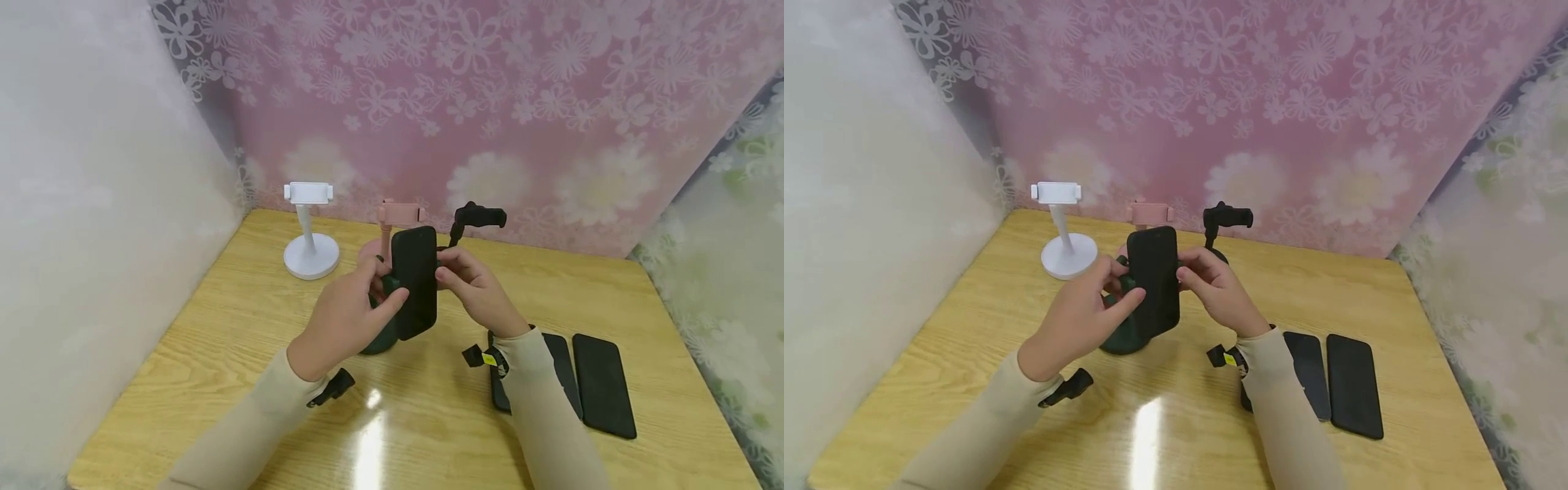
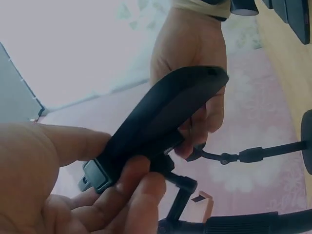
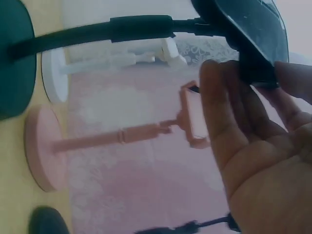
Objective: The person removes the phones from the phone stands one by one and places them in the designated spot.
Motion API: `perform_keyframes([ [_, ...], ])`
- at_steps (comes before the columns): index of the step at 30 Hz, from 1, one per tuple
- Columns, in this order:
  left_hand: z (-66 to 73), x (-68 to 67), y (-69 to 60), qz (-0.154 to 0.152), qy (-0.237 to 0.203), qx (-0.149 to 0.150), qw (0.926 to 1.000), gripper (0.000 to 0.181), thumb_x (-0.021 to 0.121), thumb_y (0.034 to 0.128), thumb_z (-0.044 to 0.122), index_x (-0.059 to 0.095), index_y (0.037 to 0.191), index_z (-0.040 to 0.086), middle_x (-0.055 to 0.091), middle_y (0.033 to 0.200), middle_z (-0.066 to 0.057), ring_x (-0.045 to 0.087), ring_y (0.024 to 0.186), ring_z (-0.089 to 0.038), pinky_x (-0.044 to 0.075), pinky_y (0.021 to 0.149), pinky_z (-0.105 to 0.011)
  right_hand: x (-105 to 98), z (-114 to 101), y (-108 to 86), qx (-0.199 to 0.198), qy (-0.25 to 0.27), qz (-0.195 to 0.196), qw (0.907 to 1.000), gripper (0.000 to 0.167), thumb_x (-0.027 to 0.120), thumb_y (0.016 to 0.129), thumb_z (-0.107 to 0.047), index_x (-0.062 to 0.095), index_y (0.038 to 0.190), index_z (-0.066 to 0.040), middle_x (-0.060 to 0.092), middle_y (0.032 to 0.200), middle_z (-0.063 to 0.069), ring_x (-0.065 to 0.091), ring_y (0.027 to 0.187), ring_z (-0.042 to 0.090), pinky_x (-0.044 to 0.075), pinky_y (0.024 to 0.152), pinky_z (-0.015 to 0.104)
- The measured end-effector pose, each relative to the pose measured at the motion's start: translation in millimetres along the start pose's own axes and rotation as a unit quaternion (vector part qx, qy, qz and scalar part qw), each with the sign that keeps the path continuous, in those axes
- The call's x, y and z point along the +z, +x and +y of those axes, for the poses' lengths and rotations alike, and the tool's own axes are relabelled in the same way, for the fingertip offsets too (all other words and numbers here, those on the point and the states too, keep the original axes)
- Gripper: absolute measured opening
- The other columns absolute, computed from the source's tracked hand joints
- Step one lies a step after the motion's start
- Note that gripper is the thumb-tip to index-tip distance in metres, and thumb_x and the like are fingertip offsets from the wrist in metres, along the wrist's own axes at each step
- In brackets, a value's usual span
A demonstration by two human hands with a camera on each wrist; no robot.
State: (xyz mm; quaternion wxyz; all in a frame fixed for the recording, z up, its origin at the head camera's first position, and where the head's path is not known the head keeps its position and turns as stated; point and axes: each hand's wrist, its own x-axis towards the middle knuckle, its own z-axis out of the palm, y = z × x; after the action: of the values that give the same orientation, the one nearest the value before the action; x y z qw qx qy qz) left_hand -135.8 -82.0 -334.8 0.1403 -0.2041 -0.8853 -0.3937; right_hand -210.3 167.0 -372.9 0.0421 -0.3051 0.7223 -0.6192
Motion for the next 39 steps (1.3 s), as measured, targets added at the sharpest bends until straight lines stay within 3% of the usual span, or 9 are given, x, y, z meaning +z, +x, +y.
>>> perform_keyframes([
  [4, 2.1, -7.6, 3.4, -0.021, 0.003, 0.006, 0.9998, 0.032, 0.072, 0.0996, 0.032, 0.061, 0.118, 0.007, 0.068, 0.088, 0.005, 0.06, 0.068, -0.006, 0.049, 0.058, -0.027, -2, -12, -3.9, 0.0, -0.046, -0.004, 0.9989, 0.022, 0.054, 0.109, -0.012, 0.053, 0.126, 0.001, 0.061, 0.107, 0.01, 0.067, 0.097, 0.019, 0.057, 0.092, 0.031],
  [10, 0.6, -16.6, 6.6, -0.08, -0.005, 0.023, 0.9965, 0.031, 0.071, 0.1005, 0.034, 0.059, 0.12, 0.013, 0.066, 0.09, 0.008, 0.053, 0.062, -0.009, 0.048, 0.058, -0.03, -2, -24, -16.1, 0.01, -0.094, 0.004, 0.9956, 0.015, 0.059, 0.105, -0.005, 0.054, 0.12, -0.002, 0.06, 0.107, 0.012, 0.068, 0.094, 0.024, 0.058, 0.087, 0.031],
  [17, -8.8, -25.0, 9.2, -0.124, 0.008, 0.059, 0.9905, 0.035, 0.064, 0.1051, 0.029, 0.057, 0.133, 0.009, 0.067, 0.094, 0.006, 0.055, 0.068, -0.009, 0.05, 0.063, -0.03, 10, -34, -21.7, -0.011, -0.135, 0.015, 0.9907, 0.04, 0.063, 0.098, 0.0, 0.058, 0.137, -0.008, 0.066, 0.103, 0.006, 0.063, 0.084, 0.022, 0.056, 0.077, 0.031],
  [20, -11.5, -28.3, 8.9, -0.136, 0.007, 0.067, 0.9884, 0.033, 0.062, 0.1058, 0.029, 0.056, 0.133, 0.011, 0.067, 0.098, 0.005, 0.057, 0.073, -0.01, 0.051, 0.067, -0.031, 15, -38, -24.1, -0.031, -0.146, 0.023, 0.9885, 0.04, 0.063, 0.096, 0.002, 0.06, 0.135, -0.009, 0.066, 0.099, 0.005, 0.062, 0.081, 0.019, 0.056, 0.074, 0.031],
  [25, -12.0, -29.9, 10.8, -0.139, -0.006, 0.064, 0.9882, 0.027, 0.064, 0.1043, 0.03, 0.059, 0.126, 0.016, 0.07, 0.102, 0.006, 0.062, 0.08, -0.009, 0.052, 0.07, -0.032, 16, -44, -25.5, -0.05, -0.159, 0.039, 0.9853, 0.038, 0.061, 0.094, 0.003, 0.062, 0.131, -0.009, 0.064, 0.096, 0.009, 0.06, 0.078, 0.018, 0.054, 0.072, 0.03],
  [34, -7.7, -20.0, 9.9, -0.143, -0.002, 0.058, 0.988, 0.028, 0.068, 0.1022, 0.03, 0.056, 0.119, 0.012, 0.07, 0.1, 0.004, 0.061, 0.076, -0.008, 0.052, 0.067, -0.029, 14, -44, -23.6, -0.04, -0.22, 0.061, 0.9728, 0.039, 0.049, 0.096, 0.004, 0.063, 0.126, -0.017, 0.065, 0.093, -0.005, 0.057, 0.076, 0.015, 0.049, 0.073, 0.032],
  [39, -10.5, -18.6, 13.6, -0.137, -0.016, 0.041, 0.9896, 0.021, 0.071, 0.1003, 0.032, 0.06, 0.109, 0.016, 0.072, 0.102, 0.005, 0.061, 0.073, -0.012, 0.052, 0.065, -0.032, 18, -47, -24.8, -0.034, -0.25, 0.072, 0.9649, 0.032, 0.049, 0.096, 0.0, 0.061, 0.12, -0.017, 0.054, 0.078, -0.005, 0.051, 0.066, 0.014, 0.044, 0.063, 0.032],
])
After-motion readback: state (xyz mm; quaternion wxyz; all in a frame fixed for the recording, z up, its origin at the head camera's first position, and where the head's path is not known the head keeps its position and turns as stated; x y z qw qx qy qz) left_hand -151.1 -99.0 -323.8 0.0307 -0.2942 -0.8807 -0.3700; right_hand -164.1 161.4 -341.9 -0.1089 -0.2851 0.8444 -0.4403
